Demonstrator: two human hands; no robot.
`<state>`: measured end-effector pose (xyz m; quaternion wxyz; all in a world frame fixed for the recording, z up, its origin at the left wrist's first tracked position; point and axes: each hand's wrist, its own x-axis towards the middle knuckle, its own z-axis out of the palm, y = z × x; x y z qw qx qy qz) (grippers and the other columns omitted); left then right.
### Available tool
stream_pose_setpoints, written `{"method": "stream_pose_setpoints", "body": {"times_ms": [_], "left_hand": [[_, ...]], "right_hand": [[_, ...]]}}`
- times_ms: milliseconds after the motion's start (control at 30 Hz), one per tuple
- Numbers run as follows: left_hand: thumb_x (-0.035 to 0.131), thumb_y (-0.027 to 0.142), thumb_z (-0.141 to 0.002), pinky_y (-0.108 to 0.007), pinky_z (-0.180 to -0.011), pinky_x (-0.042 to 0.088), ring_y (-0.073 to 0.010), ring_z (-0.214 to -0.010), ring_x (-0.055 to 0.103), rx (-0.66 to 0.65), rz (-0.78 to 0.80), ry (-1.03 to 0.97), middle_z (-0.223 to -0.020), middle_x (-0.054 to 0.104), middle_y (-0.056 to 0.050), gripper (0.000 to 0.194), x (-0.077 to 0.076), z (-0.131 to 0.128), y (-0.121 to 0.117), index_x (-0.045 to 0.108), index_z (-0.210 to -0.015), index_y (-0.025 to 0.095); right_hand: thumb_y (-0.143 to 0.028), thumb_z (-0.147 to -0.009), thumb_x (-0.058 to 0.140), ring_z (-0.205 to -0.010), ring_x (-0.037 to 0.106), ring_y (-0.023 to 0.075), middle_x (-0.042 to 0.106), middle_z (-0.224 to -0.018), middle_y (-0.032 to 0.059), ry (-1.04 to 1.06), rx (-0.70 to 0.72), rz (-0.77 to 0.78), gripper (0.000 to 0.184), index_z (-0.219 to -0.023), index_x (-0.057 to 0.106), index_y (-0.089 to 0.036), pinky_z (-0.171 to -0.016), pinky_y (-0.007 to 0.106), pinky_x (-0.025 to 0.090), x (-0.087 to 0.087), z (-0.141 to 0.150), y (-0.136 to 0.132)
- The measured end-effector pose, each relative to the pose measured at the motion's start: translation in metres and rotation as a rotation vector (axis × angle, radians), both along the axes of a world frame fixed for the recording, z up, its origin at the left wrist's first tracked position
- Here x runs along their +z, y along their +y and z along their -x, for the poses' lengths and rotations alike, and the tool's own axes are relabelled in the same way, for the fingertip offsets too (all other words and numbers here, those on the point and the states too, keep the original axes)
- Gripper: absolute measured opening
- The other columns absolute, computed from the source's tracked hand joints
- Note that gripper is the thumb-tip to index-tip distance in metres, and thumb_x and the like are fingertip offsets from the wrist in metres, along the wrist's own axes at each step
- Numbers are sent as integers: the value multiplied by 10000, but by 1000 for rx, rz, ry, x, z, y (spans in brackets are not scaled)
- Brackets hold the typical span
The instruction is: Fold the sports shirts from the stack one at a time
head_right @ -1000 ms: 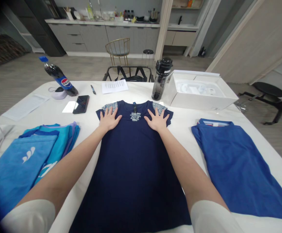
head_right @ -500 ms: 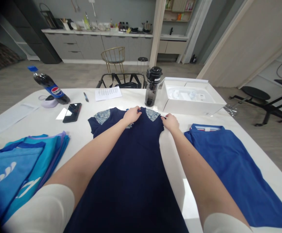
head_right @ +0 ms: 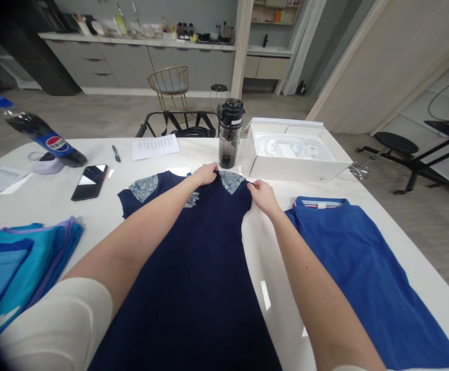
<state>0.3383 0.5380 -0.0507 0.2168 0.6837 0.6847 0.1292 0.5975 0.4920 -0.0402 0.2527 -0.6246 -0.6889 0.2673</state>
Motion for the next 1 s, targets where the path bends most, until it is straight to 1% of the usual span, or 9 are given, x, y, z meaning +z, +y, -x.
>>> {"method": "stream_pose_setpoints", "body": {"times_ms": [167,267,333,433,567,633,767,867,1000], "left_hand": [[639,127,-798,-305,-766,518,-184,-770,660,-40,-27,-548,-773,667,-20,160,17,34,-8,625,-941,196],[648,160,-816,-262,-722,510,-135,-714,639,83,30,-945,-770,653,-2,163,25,57,-26,602,-968,194],[631,179,-843,-252,-743,521,-128,-755,658,233,47,-1148,-880,685,-28,232,25,75,-41,594,-1071,201],[511,203,-927,-251,-801,541,-136,-882,691,505,-14,-1230,-1103,687,-92,325,17,102,-68,529,-1252,198],[421,195,-962,-320,-946,523,-180,-1066,656,671,-232,-670,-1194,665,-112,346,3,127,-115,542,-1286,188],[460,199,-948,-360,-1007,492,-209,-1114,624,533,-316,-336,-1190,663,-106,324,-1,126,-143,591,-1244,192],[469,210,-947,-396,-1018,461,-232,-1140,584,7,-325,4,-1213,644,-88,326,0,105,-193,646,-1220,220],[483,141,-893,-413,-1015,422,-243,-1173,553,-282,-302,137,-1260,620,-84,450,6,93,-219,627,-1307,244],[506,105,-847,-456,-1054,350,-285,-1262,494,-402,-331,251,-1395,550,-107,575,17,86,-235,597,-1391,267]], "right_hand": [[-504,-853,647,-478,423,104,501,-554,-66,445,314,131,311,-806,521,-224,-493,230,322,68,47,-34],[-475,-858,673,-421,418,97,496,-530,-78,492,427,175,301,-815,504,-230,-449,220,308,91,106,-44],[-428,-883,651,-426,456,109,513,-534,-70,441,417,162,261,-795,507,-229,-457,226,347,85,150,-42],[-379,-881,656,-542,563,144,589,-600,-30,247,304,106,216,-768,565,-219,-564,254,447,52,204,-36],[-368,-893,644,-829,666,203,720,-841,48,68,274,96,175,-843,690,-207,-801,314,504,8,221,-33],[-368,-914,606,-864,666,198,734,-897,49,70,292,43,193,-924,709,-204,-836,314,497,0,204,-36],[-376,-905,595,-744,636,167,715,-827,11,26,337,-28,222,-992,703,-202,-747,281,476,6,145,-72],[-477,-908,617,-664,612,157,684,-756,-10,-69,468,37,278,-966,697,-217,-676,273,447,15,100,-133],[-659,-869,641,-645,607,171,661,-757,-1,-340,568,62,422,-889,662,-238,-609,282,396,23,52,-240]]}}
